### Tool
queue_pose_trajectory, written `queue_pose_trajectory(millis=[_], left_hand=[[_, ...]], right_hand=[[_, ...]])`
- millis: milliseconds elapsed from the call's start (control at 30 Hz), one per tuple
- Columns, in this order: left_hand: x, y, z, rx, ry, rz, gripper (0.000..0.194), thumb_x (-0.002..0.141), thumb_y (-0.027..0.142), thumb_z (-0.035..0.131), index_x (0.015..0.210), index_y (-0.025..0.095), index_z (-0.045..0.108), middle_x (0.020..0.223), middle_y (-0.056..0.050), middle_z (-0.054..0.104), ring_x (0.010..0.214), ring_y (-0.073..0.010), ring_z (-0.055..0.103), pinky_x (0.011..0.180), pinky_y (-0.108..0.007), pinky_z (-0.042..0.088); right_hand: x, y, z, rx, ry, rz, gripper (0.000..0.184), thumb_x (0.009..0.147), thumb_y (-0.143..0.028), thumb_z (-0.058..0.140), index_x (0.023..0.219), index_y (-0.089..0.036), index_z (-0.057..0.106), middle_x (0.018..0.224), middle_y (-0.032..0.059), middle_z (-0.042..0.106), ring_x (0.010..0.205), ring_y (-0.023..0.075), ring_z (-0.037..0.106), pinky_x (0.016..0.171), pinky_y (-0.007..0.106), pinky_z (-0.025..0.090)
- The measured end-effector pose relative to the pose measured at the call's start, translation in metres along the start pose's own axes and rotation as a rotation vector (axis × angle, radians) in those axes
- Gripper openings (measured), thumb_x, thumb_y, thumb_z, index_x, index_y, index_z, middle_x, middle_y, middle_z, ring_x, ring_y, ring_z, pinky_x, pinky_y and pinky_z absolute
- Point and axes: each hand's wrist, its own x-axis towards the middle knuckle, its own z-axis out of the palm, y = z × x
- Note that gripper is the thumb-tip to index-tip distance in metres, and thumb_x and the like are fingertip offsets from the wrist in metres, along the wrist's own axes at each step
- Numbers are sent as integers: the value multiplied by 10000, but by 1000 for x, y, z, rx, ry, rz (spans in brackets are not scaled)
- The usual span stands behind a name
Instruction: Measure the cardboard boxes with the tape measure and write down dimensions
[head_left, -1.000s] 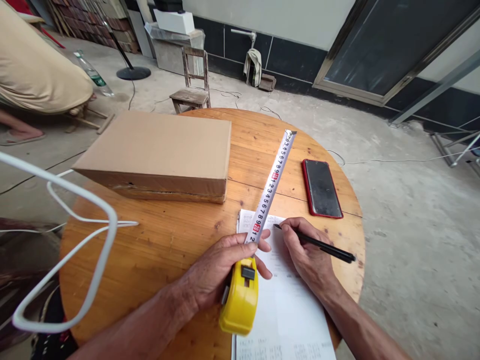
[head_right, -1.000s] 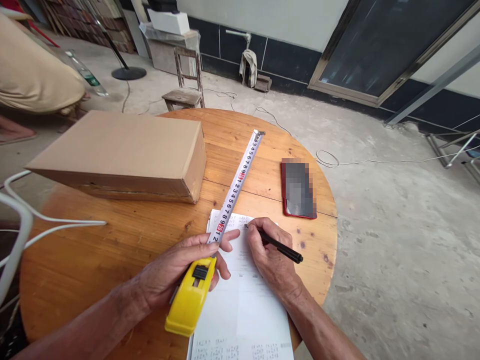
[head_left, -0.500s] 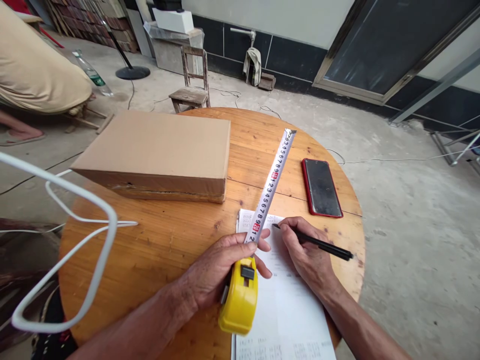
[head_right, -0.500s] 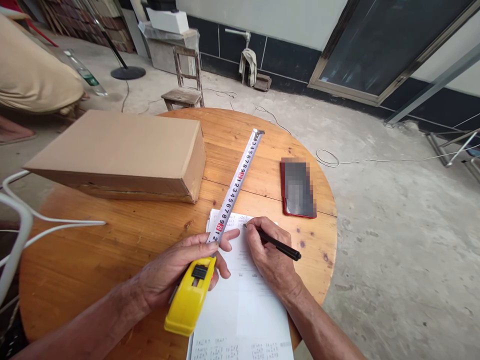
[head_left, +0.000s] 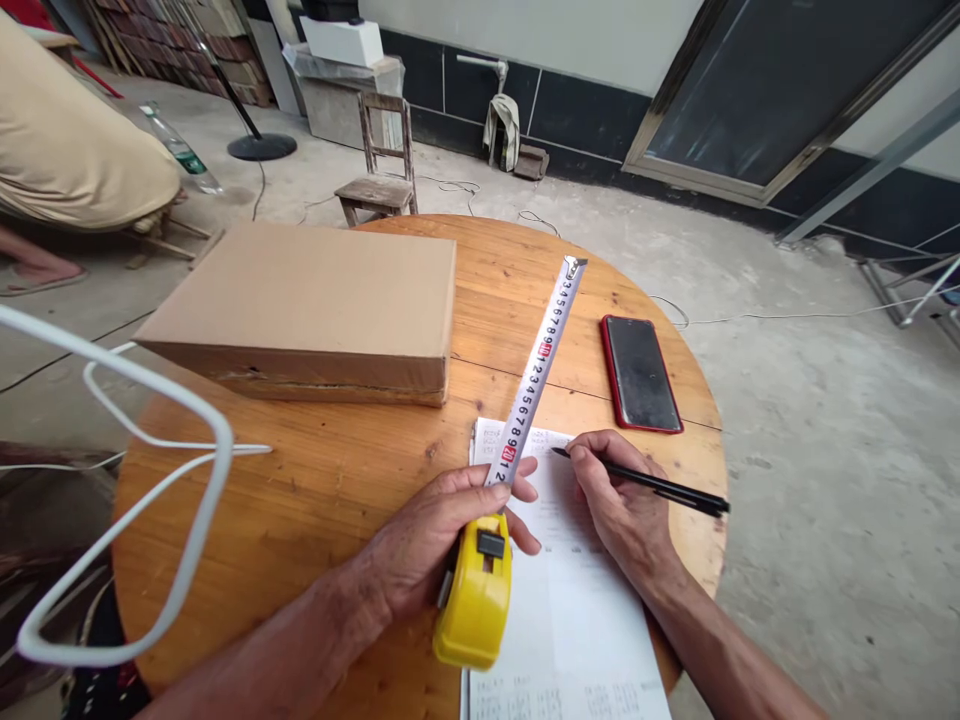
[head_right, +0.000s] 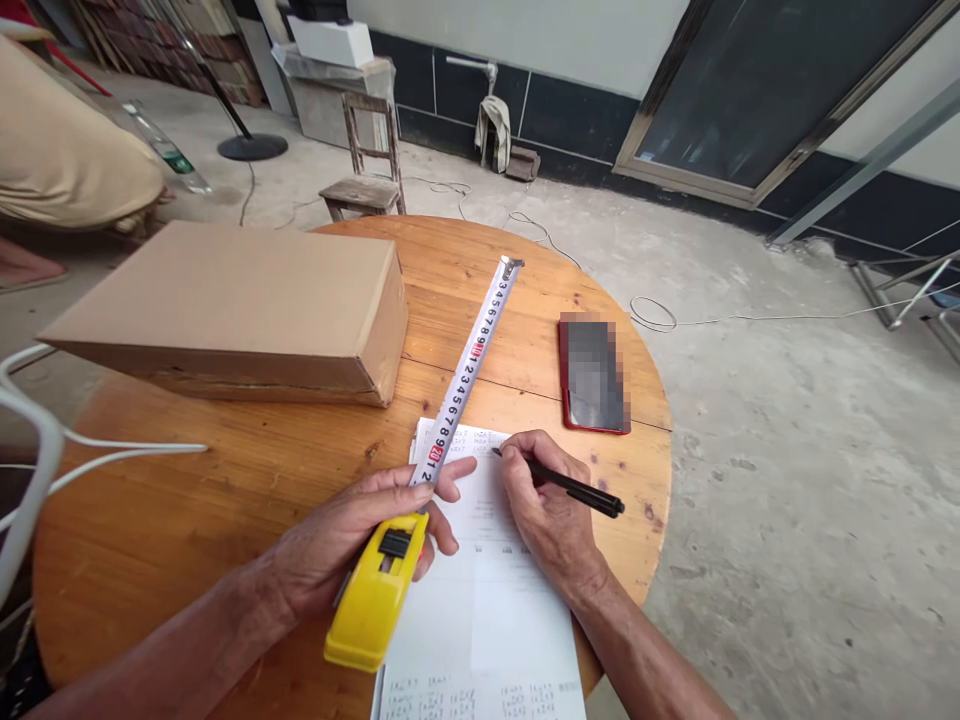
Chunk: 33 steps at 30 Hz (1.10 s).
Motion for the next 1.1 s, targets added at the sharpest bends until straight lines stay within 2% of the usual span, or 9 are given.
queue_pose_trajectory(millis=[667, 967, 1100], left_hand=[[-1, 0, 1, 4, -10, 9, 155, 859, 264, 513, 885, 146, 610, 797, -111, 708, 509, -92, 562, 465, -175, 362], [-3, 0, 1, -11, 14, -11, 238, 851, 254, 523, 1026, 133, 629, 747, -97, 701, 526, -99, 564, 467, -172, 366], [-2, 0, 1, -15, 4, -5, 234, 855, 254, 519, 1017, 129, 631, 742, -99, 701, 522, -97, 562, 466, -171, 364]], right_hand=[[2, -4, 3, -39, -32, -51, 144, 852, -250, 503, 746, -185, 576, 598, -37, 553, 499, 99, 470, 482, 219, 373], [3, -7, 4, -79, -6, -65, 148, 841, -237, 495, 726, -190, 574, 579, -36, 551, 484, 104, 472, 480, 223, 377], [3, -7, 3, -78, -7, -74, 138, 838, -226, 500, 730, -188, 577, 575, -38, 553, 486, 102, 478, 488, 221, 379]])
